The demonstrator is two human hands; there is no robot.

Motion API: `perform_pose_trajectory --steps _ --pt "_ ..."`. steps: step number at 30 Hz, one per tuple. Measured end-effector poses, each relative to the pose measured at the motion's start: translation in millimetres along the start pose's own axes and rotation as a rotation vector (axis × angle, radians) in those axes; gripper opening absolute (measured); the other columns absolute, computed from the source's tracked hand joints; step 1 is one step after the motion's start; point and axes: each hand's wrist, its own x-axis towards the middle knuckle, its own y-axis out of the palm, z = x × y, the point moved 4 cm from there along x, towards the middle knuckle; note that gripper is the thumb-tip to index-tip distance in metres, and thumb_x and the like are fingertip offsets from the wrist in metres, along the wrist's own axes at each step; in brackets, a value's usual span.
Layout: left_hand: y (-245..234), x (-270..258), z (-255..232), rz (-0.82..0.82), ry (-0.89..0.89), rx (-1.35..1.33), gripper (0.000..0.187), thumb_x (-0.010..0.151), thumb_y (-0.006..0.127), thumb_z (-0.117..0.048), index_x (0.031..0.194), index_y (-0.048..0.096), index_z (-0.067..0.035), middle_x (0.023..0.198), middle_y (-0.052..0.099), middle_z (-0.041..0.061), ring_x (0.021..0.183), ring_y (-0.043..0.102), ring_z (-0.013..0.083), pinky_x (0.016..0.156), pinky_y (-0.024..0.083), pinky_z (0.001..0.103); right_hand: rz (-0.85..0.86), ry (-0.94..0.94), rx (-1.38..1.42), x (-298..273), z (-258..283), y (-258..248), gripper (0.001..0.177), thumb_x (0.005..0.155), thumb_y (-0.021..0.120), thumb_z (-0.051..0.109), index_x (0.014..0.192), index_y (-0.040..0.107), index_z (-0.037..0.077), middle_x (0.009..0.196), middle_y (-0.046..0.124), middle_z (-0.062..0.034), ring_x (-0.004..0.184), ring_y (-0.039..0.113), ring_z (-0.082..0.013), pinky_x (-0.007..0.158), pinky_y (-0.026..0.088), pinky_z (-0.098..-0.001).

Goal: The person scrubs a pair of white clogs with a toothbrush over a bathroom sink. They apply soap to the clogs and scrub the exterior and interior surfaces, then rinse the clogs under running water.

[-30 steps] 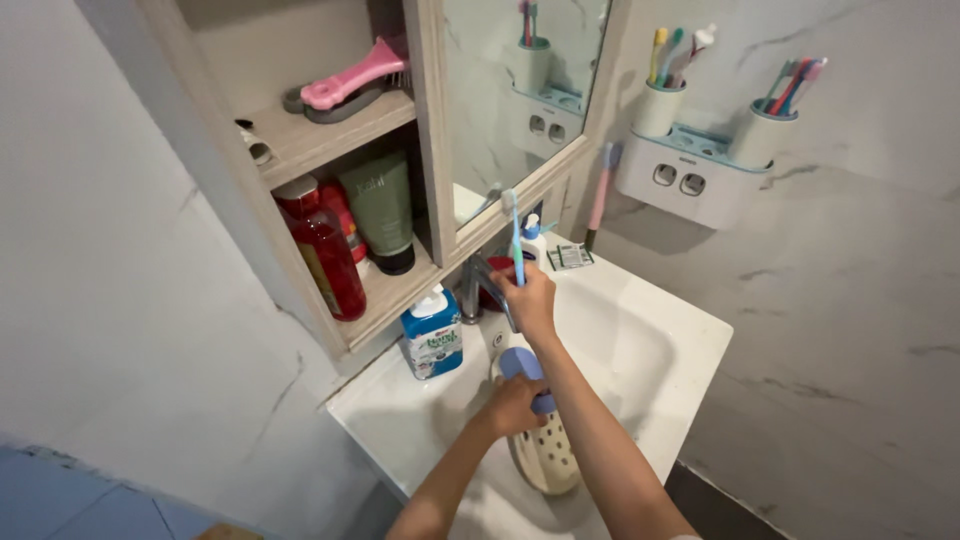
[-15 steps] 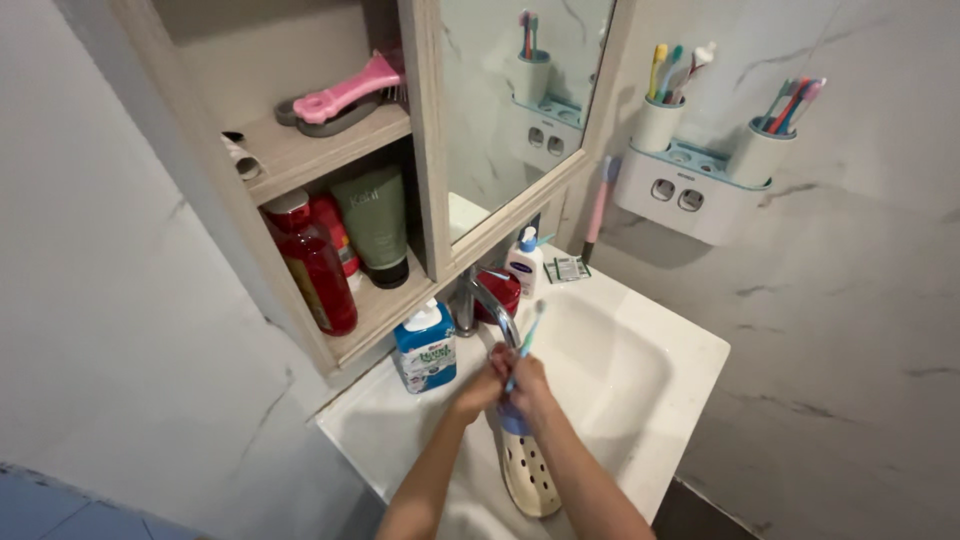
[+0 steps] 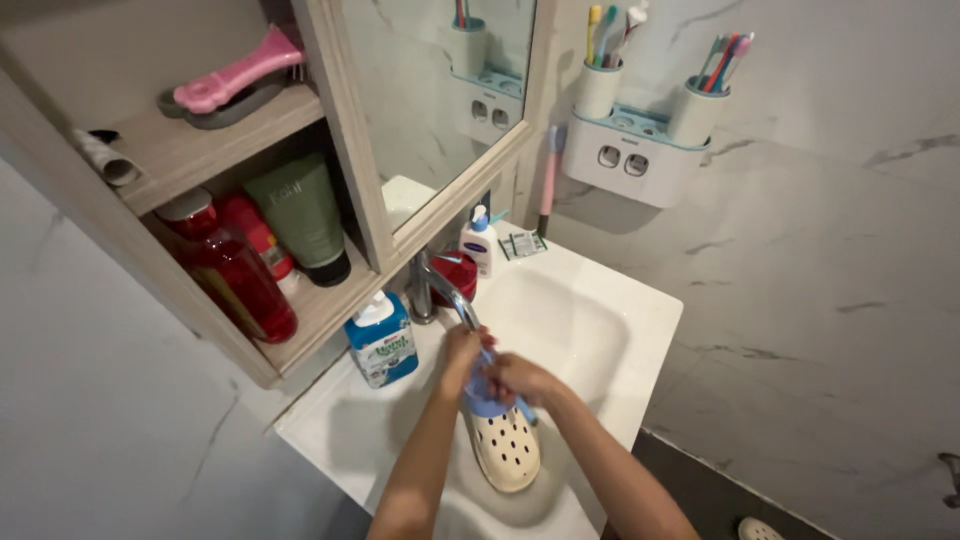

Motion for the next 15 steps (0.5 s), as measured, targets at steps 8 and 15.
perform_pose_trajectory --steps 8,15 --pt "-25 -45 7 0.005 -0.092 -0.007 0.048 0.107 0.039 -0.046 0.119 0.064 -0.006 0.106 0.068 0.014 0.081 0.065 0.0151 0.071 0.056 0.032 -0.211 -0.142 -0.503 71 8 1 0.019 0.094 0.056 0.006 0.103 0.072 -0.001 0.083 0.072 -0.0159 0.073 0.070 -0.0222 0.064 0.056 -0.0352" --pt "-13 -108 -9 0.447 0.285 1.151 0.038 0.095 0.057 -0.041 0.116 0.070 -0.012 0.115 0.072 0.018 0.105 0.069 0.0342 0.091 0.053 0.045 -0.453 -0.492 -1.095 82 21 17 0.036 0.092 0.050 0.009 0.125 0.065 0.004 0.092 0.070 -0.0275 0.085 0.070 -0.0456 0.079 0.052 -0.0566"
